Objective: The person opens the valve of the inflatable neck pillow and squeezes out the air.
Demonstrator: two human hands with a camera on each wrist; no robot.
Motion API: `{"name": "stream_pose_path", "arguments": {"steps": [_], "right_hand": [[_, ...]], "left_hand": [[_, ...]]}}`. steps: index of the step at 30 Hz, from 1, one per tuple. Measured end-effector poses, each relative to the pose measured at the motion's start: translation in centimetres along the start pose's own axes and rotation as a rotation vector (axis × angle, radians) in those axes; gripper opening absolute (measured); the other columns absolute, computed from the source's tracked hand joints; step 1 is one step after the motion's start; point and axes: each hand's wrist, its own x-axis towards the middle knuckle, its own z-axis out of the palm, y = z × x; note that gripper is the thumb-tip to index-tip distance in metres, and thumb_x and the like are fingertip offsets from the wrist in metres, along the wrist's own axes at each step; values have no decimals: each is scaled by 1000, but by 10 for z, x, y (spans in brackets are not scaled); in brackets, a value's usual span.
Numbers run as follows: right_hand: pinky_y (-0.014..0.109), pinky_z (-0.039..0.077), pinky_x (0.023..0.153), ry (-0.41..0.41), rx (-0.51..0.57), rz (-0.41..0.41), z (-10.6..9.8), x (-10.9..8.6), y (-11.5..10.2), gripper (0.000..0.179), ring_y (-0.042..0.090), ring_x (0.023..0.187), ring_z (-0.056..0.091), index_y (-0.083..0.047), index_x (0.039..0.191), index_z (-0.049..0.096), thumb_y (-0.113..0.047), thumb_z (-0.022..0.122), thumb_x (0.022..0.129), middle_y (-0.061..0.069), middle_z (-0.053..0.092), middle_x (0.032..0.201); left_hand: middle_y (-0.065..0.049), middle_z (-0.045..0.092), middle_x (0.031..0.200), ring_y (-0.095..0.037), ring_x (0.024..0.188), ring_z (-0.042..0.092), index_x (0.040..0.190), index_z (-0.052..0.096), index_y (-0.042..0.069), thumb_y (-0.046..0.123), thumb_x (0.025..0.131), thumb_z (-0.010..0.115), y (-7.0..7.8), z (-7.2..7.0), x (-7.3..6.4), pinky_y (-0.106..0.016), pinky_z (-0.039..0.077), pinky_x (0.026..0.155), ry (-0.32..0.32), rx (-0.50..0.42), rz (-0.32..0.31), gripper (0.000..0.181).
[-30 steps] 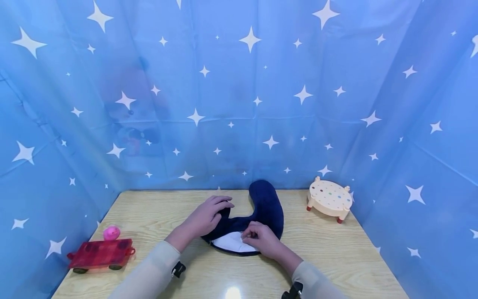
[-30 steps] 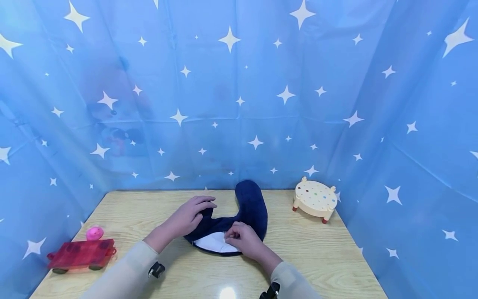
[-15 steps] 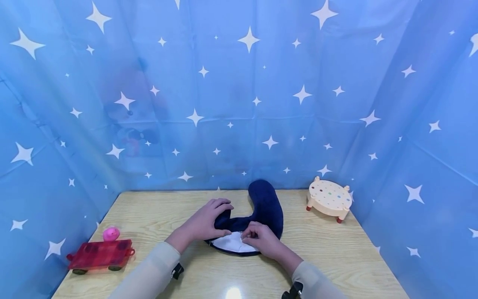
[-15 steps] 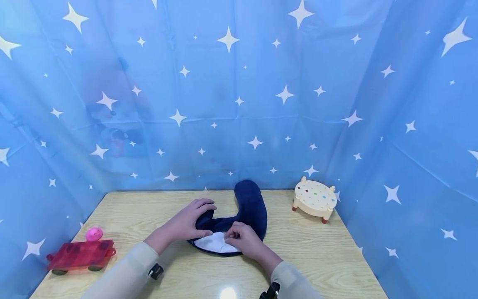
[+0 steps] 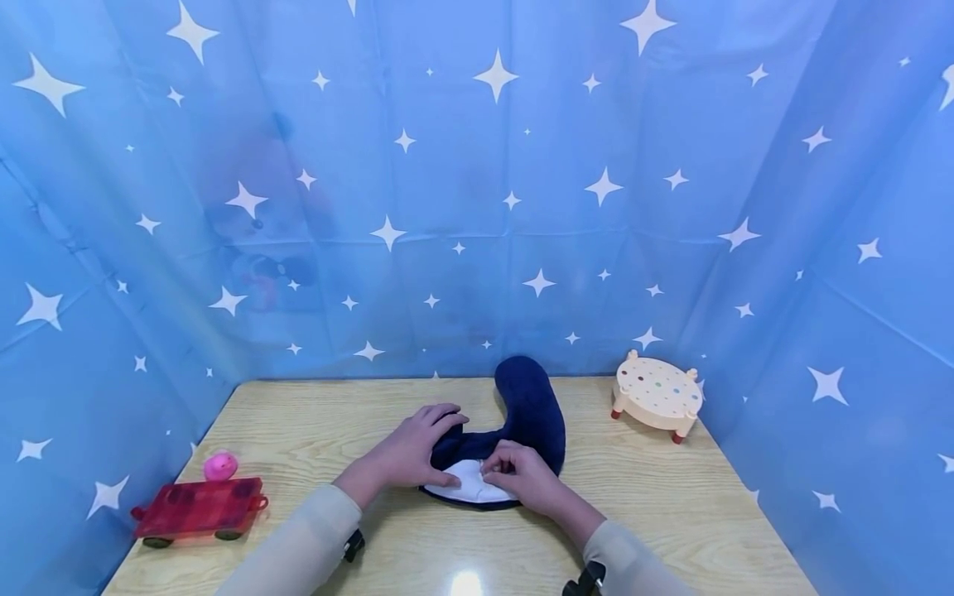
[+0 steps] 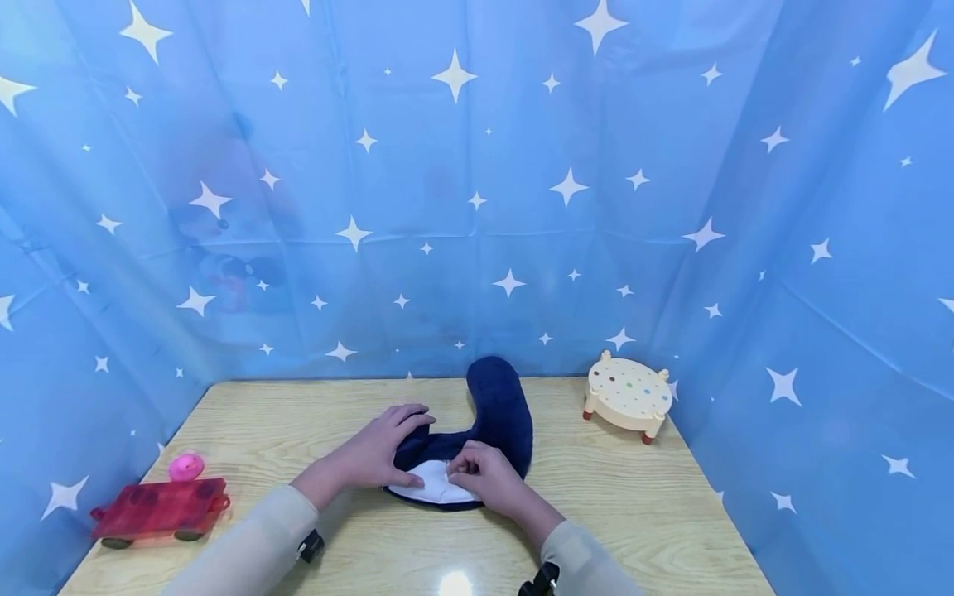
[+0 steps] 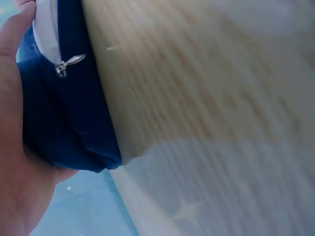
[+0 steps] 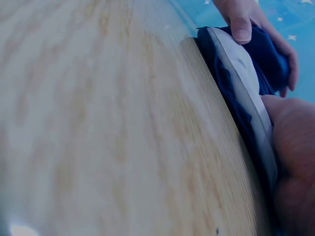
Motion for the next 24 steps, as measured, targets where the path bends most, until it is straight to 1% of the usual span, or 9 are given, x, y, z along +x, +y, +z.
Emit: {"name": "stream_pose_path", "arguments": {"steps": [3, 6, 12, 16, 24], "right_hand": [[23, 49, 78, 6, 29, -1, 0, -1, -2, 6, 11, 86, 60, -15, 104, 85, -11, 83, 101, -3, 67, 94], [23, 48, 78, 13, 39, 4, 0, -1, -3, 6, 11, 86, 59, -15, 104, 84, -10, 83, 100, -1, 68, 94], [22, 47, 76, 27, 31, 8, 2, 0, -2, 7, 9, 84, 58, -14, 103, 84, -8, 83, 99, -1, 67, 93], [22, 47, 75, 29, 22, 11, 3, 1, 1, 7, 8, 83, 58, -13, 103, 84, -7, 83, 99, -2, 67, 93], [21, 46, 76, 38, 8, 7, 4, 0, -1, 8, 10, 83, 57, -6, 103, 83, -1, 81, 98, 5, 67, 92]], "left_hand": [[-2, 36, 175, -31, 158, 38, 170, 43, 26, 78, 85, 82, 0, 3, 1, -64, 43, 119, -13, 16, -7, 107], [-2, 36, 175, -31, 158, 38, 170, 43, 27, 81, 85, 80, -1, 5, 2, -65, 43, 119, -18, 26, -8, 107], [-2, 37, 175, -32, 160, 35, 169, 45, 26, 79, 85, 81, 1, 4, 1, -67, 39, 121, -12, 23, -6, 106], [-2, 37, 175, -31, 160, 34, 169, 45, 26, 80, 85, 81, 1, 5, 1, -67, 38, 121, -6, 27, -2, 106], [-1, 37, 175, -30, 160, 36, 169, 44, 28, 84, 84, 78, 0, 7, 0, -67, 38, 121, -19, 26, -8, 108]]}}
